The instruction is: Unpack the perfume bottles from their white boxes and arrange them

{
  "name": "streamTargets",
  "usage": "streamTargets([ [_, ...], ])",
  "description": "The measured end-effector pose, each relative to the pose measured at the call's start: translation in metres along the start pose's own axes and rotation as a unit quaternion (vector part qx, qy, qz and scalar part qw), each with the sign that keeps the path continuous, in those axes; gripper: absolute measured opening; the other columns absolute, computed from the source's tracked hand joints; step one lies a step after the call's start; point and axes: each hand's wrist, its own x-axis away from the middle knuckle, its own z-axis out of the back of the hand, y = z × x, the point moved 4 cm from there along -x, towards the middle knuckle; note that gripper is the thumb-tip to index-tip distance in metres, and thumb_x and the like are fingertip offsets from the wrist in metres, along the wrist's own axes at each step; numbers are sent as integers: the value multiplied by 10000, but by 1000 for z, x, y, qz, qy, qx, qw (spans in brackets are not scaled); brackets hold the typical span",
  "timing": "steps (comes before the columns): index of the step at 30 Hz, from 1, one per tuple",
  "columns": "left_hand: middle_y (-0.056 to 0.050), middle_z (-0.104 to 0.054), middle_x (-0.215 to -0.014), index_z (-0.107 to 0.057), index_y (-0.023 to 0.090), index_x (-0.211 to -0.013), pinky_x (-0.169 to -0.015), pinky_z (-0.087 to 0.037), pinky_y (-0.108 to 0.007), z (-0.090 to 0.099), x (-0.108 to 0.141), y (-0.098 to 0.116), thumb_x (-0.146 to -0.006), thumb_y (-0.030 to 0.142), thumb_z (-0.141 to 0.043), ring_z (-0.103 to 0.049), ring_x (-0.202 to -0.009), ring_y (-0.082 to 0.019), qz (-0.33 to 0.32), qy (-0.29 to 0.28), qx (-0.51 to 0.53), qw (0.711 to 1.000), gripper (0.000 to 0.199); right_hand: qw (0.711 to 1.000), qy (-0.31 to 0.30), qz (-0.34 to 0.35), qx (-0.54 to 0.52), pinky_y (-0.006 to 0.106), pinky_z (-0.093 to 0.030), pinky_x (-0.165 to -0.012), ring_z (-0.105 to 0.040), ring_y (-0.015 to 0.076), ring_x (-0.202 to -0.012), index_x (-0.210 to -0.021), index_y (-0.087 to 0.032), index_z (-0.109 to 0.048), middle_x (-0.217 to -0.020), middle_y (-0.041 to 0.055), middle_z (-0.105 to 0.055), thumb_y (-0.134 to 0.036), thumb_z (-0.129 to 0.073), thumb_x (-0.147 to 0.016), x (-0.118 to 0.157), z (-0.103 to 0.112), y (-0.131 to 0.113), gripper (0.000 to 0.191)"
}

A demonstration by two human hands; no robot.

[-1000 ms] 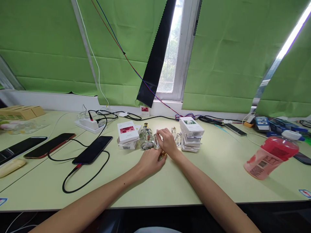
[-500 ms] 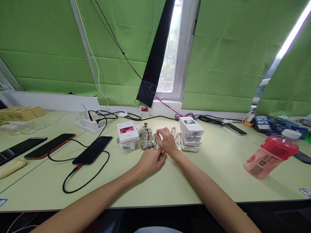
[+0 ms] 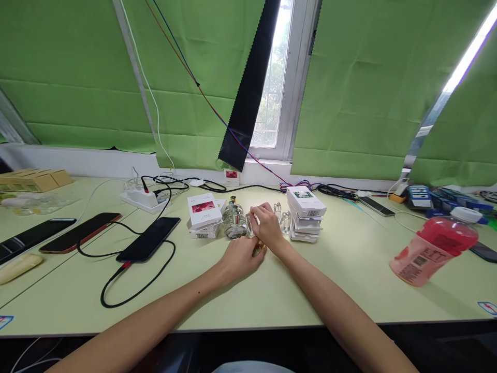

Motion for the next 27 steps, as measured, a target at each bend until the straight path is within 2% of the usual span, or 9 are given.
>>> streamTargets([
  [10,-34,-641,-650,-569,197,-757,-543,-231,-304,-3,0,-2,-951,380,-463,-582,-592,-174,-1,0,3,1000,287,999,-6,-23,-28,324,-476,-772,-530,235,-923,-848,-231,-602,-824,49,-675,-147,-533,-955,-1,-2,4,153],
  [27,-46,-654,-677,-576,193,-766,-547,-233,-303,-3,-1,-2,-931,357,-465,-600,-610,-182,0,-2,-5,1000,258,999,-23,19,-24,365,-474,-818,-482,249,-923,-837,-224,-575,-835,64,-641,-111,-484,-964,-3,0,0,193],
])
